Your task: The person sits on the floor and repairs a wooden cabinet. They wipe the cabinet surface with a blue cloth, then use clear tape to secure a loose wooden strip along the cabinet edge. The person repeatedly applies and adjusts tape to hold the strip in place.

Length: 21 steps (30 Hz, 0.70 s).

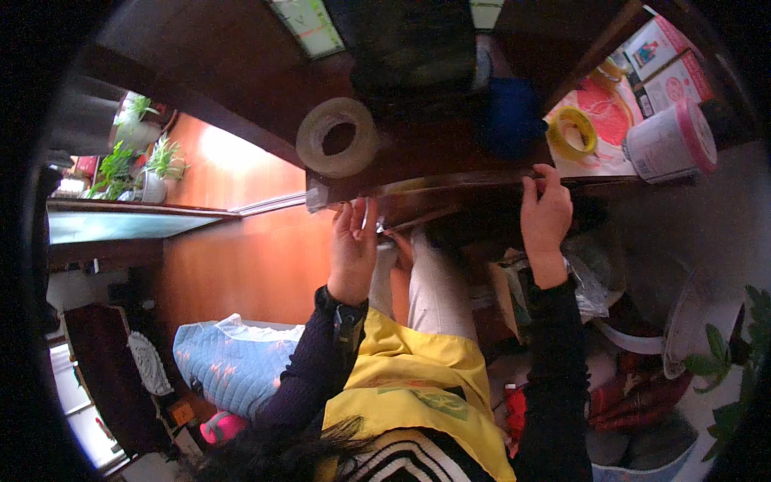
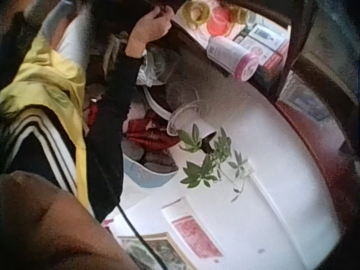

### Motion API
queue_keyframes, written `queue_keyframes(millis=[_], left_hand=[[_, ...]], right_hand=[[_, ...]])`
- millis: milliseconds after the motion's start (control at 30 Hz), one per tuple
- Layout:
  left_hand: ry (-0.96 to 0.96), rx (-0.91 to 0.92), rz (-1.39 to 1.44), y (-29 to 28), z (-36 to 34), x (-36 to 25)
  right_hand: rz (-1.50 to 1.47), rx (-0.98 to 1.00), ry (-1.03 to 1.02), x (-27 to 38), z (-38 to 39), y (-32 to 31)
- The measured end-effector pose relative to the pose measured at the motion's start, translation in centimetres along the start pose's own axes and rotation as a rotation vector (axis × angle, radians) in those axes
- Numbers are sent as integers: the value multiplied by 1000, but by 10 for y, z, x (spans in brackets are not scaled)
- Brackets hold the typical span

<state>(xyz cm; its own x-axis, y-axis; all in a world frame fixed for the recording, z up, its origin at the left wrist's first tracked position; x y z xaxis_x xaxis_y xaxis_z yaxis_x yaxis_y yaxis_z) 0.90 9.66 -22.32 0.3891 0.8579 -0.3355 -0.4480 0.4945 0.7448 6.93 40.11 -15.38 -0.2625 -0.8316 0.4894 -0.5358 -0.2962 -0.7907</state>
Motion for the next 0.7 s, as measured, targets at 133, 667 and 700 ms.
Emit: queue_keyframes(millis=[133, 667, 700], left_hand=[[-49, -16, 20, -1, -1, -2], [-3, 77, 19, 9, 7, -6], [9, 76, -18, 8, 6, -6]], right_hand=[[36, -2, -85, 5, -2, -3], [-285, -184, 102, -18, -10, -17], [-332, -195, 53, -13, -6, -18]])
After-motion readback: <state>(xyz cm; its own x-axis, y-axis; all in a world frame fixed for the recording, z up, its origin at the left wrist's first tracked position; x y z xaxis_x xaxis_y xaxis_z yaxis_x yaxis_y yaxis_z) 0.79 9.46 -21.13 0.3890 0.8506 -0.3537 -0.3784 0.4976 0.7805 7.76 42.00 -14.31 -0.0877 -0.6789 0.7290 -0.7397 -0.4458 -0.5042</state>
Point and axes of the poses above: each hand's wrist, its own z-axis away from the middle knuckle, its own y-axis out of the palm, x = y × z, the point moved 5 cm from there along -z, towards the middle knuckle, and after that the axes turned 11 degrees about -y, right-handed, at the moved point
